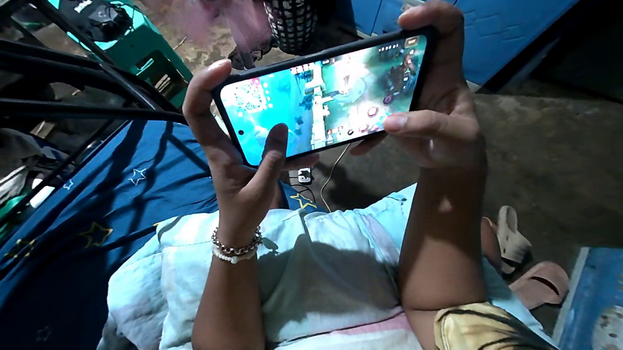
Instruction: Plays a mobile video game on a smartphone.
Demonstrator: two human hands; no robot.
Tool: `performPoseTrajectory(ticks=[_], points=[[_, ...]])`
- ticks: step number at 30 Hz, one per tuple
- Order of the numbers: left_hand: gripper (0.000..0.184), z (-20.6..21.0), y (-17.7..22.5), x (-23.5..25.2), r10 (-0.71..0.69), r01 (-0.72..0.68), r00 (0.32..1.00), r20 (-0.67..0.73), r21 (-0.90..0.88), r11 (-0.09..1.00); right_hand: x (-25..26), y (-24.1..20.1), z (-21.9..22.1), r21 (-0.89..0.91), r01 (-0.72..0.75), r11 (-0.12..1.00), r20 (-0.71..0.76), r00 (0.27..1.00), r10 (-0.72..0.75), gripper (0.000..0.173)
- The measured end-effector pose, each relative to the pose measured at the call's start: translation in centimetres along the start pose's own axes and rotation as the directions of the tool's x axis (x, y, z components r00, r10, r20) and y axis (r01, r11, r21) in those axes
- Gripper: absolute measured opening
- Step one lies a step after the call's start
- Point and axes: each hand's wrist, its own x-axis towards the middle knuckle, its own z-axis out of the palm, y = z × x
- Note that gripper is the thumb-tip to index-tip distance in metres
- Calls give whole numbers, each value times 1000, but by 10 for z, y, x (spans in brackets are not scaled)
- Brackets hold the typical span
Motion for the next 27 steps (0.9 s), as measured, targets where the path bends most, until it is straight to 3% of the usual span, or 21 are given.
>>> performPoseTrajectory(ticks=[27], points=[[74, -1, -2, -1, 42, -41, 999, -17, 45, 998, 0, 1, 0, 12, 20, 1000, 14, 1000, -21, 66]])
